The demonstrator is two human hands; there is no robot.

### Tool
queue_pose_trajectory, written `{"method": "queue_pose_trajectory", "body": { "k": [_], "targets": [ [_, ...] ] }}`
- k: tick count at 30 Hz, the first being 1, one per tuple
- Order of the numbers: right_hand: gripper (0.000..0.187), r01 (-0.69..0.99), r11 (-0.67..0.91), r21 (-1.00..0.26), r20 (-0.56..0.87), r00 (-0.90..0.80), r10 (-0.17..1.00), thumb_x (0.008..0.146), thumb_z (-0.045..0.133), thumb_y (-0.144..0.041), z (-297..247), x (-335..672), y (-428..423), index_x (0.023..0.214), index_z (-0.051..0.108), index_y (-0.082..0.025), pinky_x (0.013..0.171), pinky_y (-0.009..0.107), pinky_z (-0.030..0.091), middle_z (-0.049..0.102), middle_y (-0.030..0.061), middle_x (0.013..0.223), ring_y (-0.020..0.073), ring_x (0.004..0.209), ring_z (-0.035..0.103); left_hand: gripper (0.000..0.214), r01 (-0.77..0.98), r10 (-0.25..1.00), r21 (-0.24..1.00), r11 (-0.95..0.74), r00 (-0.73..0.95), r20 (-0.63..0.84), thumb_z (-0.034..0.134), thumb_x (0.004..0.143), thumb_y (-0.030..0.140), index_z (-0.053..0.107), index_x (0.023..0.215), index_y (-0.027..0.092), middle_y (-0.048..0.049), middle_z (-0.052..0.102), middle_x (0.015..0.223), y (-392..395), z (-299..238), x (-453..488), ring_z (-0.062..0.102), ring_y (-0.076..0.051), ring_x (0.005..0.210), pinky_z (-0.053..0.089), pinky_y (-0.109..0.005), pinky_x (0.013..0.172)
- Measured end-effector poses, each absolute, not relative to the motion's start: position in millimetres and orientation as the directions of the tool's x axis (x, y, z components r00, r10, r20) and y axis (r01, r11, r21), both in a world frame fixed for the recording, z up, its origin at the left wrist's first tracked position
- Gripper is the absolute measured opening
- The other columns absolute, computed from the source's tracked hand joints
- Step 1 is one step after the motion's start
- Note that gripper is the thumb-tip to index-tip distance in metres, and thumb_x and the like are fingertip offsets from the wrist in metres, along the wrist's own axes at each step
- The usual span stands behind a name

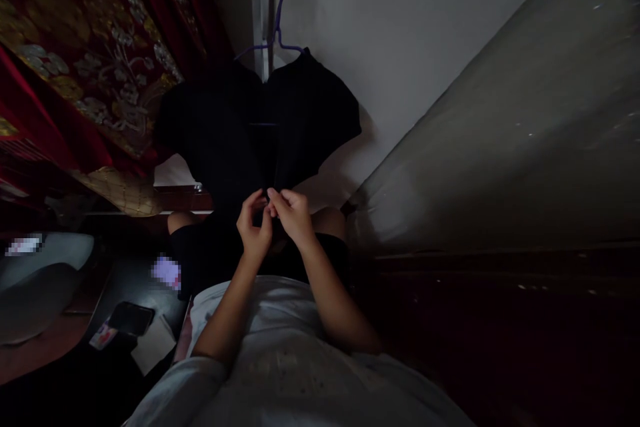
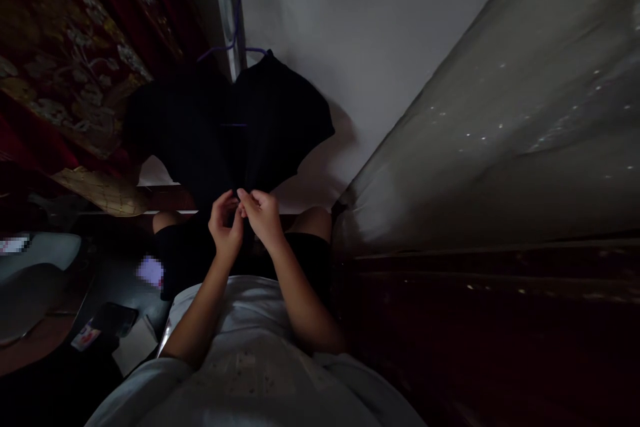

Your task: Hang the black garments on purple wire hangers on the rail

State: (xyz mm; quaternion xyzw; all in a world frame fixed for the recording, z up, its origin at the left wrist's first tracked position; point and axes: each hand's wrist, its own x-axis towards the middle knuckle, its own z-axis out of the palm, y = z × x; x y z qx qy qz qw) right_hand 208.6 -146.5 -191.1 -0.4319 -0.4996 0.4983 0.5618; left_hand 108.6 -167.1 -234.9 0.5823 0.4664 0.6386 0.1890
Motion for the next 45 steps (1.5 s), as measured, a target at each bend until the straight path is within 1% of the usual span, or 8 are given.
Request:
{"method": "queue_pose_trajectory", "body": {
  "k": [7,17,22,27,32,37,43,45],
  "targets": [
    [0.051,-0.175,0.094,-0.980,0.108,-0.072,0.992,0.076,0.077,-0.065,-201.3,216.4,-142.8,0.081,0.053,-0.020,0.055,0.023,0.042,0.054,-0.0041,0.063,0.0104,0.058,0.052,0.031,0.247,0.776,0.813,-0.527,-0.250,0.579,0.062,0.103,0.032,0.065,0.130,0.018,-0.0112,0.071,0.117,-158.7,-231.7,112.2,0.071,-0.019,0.102,0.059,-0.032,0.091],
    [0.034,0.040,0.151,-0.988,0.138,-0.227,0.964,0.091,0.064,-0.049,-190.3,229.2,-143.1,0.077,0.063,-0.018,0.059,0.024,0.042,0.060,-0.0006,0.062,0.0111,0.059,0.055,0.021,0.313,0.762,0.789,-0.529,-0.234,0.604,0.058,0.103,0.025,0.067,0.120,0.017,-0.0089,0.068,0.107,-163.0,-236.3,104.9,0.067,-0.019,0.099,0.055,-0.032,0.090],
    [0.034,-0.125,0.068,-0.990,0.090,-0.185,0.979,0.086,0.069,-0.050,-199.4,222.6,-144.0,0.082,0.071,-0.016,0.058,0.023,0.042,0.063,0.0003,0.061,0.0106,0.058,0.057,0.018,0.355,0.772,0.781,-0.514,-0.205,0.601,0.057,0.102,0.024,0.068,0.114,0.018,-0.0093,0.069,0.107,-160.0,-234.1,99.4,0.068,-0.020,0.100,0.055,-0.032,0.089],
    [0.036,-0.405,-0.160,-0.900,-0.108,-0.147,0.983,0.063,0.084,-0.047,-185.4,234.2,-121.1,0.069,0.069,-0.015,0.046,0.020,0.029,0.052,-0.0033,0.050,0.0059,0.047,0.043,0.018,0.386,0.745,0.713,-0.585,-0.092,0.661,0.054,0.100,0.016,0.069,0.110,0.018,-0.0085,0.071,0.102,-152.1,-236.0,101.9,0.069,-0.019,0.097,0.055,-0.031,0.088],
    [0.029,-0.427,0.043,-0.903,0.044,0.007,0.999,0.078,0.080,-0.036,-107.5,246.0,-59.4,0.069,0.064,-0.015,0.042,0.018,0.022,0.044,-0.0061,0.049,0.0032,0.043,0.035,0.015,0.449,0.763,0.688,-0.570,-0.022,0.646,0.050,0.098,0.013,0.064,0.104,0.017,-0.0079,0.068,0.094,-142.1,-250.0,109.2,0.068,-0.020,0.090,0.053,-0.030,0.081],
    [0.029,-0.325,0.148,-0.934,0.134,0.064,0.989,0.093,0.071,-0.037,-47.9,237.2,-39.4,0.077,0.061,-0.015,0.042,0.015,0.027,0.051,-0.0053,0.057,0.0027,0.045,0.042,0.014,0.448,0.769,0.677,-0.584,0.038,0.638,0.047,0.098,0.011,0.059,0.101,0.018,-0.0073,0.064,0.091,-125.6,-242.7,107.7,0.066,-0.019,0.087,0.051,-0.030,0.079],
    [0.034,-0.229,0.228,-0.946,0.222,0.052,0.974,0.094,0.070,-0.047,-59.3,228.4,-61.9,0.082,0.057,-0.018,0.044,0.014,0.032,0.049,-0.0065,0.057,0.0034,0.046,0.046,0.035,0.386,0.647,0.569,-0.726,0.103,0.755,0.057,0.100,0.020,0.053,0.136,0.020,-0.0061,0.066,0.107,-85.8,-145.3,95.3,0.065,-0.019,0.097,0.053,-0.032,0.089],
    [0.033,-0.196,0.268,-0.943,0.265,0.041,0.963,0.096,0.068,-0.046,-61.0,228.9,-65.5,0.083,0.058,-0.017,0.046,0.013,0.035,0.049,-0.0059,0.059,0.0033,0.049,0.048,0.030,0.410,0.581,0.492,-0.767,0.120,0.805,0.058,0.104,0.023,0.058,0.134,0.021,-0.0059,0.066,0.117,-71.0,-102.8,91.2,0.064,-0.019,0.105,0.051,-0.034,0.098]
  ]
}}
